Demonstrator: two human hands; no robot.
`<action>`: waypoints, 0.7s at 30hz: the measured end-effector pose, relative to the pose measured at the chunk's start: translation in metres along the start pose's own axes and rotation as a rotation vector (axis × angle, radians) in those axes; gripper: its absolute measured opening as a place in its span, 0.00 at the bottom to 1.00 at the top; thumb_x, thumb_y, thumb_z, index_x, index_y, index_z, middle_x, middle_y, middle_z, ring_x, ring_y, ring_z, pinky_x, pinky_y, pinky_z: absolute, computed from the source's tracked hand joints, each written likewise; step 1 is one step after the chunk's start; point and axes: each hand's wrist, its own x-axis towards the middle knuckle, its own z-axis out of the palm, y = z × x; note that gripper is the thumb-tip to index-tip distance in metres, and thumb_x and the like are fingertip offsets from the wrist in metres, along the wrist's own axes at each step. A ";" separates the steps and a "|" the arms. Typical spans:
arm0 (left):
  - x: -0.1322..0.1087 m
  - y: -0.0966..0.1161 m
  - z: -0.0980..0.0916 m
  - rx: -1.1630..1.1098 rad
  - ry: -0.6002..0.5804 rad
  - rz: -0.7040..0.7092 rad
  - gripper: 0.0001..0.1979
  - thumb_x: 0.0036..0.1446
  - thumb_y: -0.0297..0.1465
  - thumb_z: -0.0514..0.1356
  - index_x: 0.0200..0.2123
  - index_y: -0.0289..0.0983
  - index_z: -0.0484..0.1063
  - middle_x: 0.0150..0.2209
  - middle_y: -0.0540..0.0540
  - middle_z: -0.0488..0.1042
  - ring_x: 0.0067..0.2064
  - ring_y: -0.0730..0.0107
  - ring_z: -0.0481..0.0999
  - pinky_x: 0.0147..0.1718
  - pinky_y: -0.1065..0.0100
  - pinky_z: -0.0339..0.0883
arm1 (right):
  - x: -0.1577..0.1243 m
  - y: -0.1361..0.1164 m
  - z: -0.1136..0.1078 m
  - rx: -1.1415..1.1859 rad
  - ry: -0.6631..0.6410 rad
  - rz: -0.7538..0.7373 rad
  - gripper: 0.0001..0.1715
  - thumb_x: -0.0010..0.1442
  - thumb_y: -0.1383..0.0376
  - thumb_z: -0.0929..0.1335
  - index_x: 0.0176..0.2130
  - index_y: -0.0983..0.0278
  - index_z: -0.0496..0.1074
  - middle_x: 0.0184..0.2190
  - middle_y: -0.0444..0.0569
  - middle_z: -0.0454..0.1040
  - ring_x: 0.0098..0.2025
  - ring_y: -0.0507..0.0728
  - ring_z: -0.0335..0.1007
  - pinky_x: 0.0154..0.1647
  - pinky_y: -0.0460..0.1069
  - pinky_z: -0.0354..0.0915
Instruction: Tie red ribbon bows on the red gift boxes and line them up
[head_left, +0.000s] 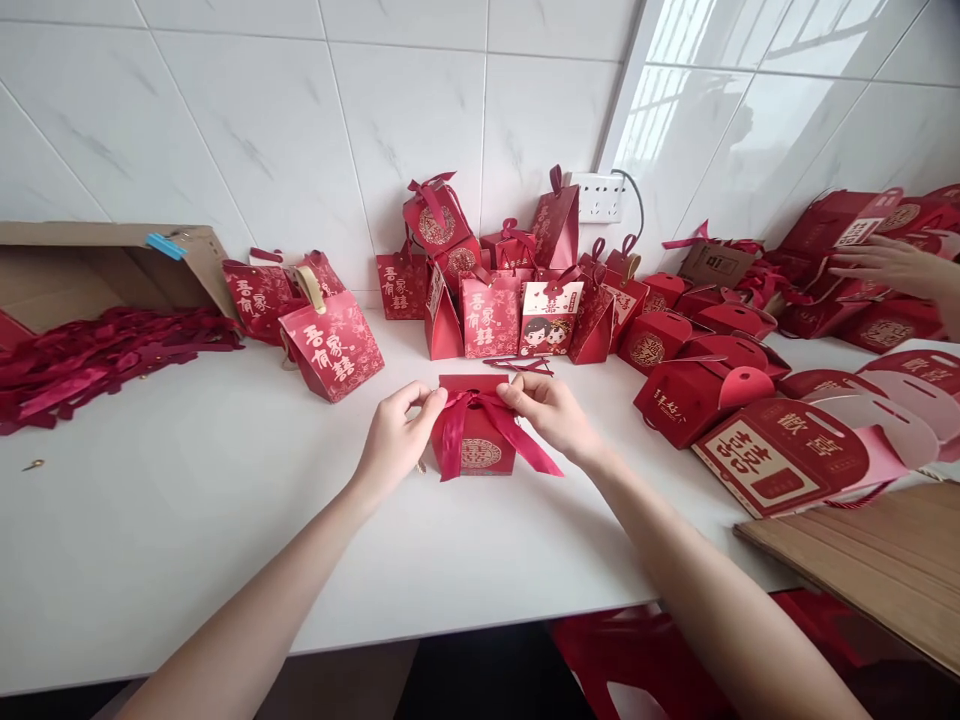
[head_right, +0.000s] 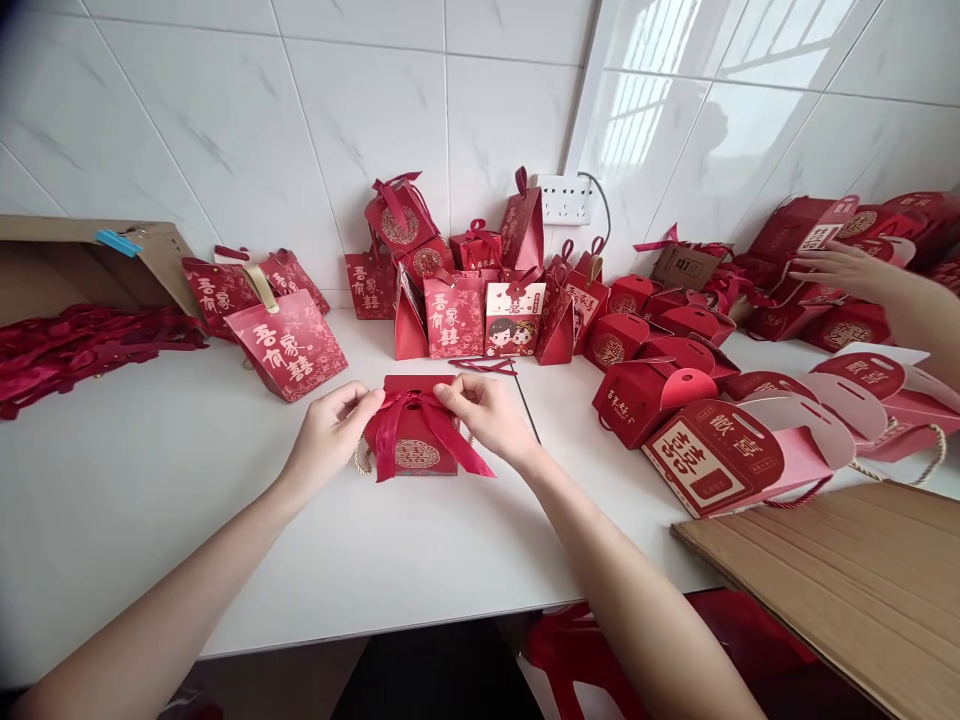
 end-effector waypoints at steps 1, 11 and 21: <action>0.000 -0.002 0.002 -0.018 0.031 -0.004 0.18 0.56 0.38 0.54 0.19 0.38 0.53 0.19 0.56 0.52 0.22 0.77 0.55 0.21 0.73 0.50 | 0.000 0.002 0.002 0.022 -0.012 0.000 0.25 0.55 0.47 0.66 0.22 0.63 0.59 0.19 0.39 0.62 0.22 0.48 0.58 0.22 0.45 0.54; 0.002 -0.012 0.008 -0.117 0.126 -0.015 0.18 0.54 0.35 0.54 0.18 0.38 0.49 0.18 0.56 0.50 0.22 0.77 0.52 0.21 0.73 0.48 | 0.006 0.014 0.004 0.191 -0.057 0.051 0.25 0.52 0.49 0.68 0.20 0.63 0.57 0.17 0.37 0.59 0.21 0.47 0.53 0.20 0.44 0.49; 0.002 -0.013 0.010 -0.067 0.145 -0.013 0.17 0.54 0.35 0.53 0.19 0.39 0.47 0.18 0.56 0.48 0.21 0.77 0.51 0.20 0.73 0.47 | 0.013 0.025 0.004 0.328 -0.086 0.068 0.25 0.50 0.51 0.69 0.20 0.63 0.56 0.17 0.37 0.57 0.18 0.46 0.49 0.21 0.45 0.48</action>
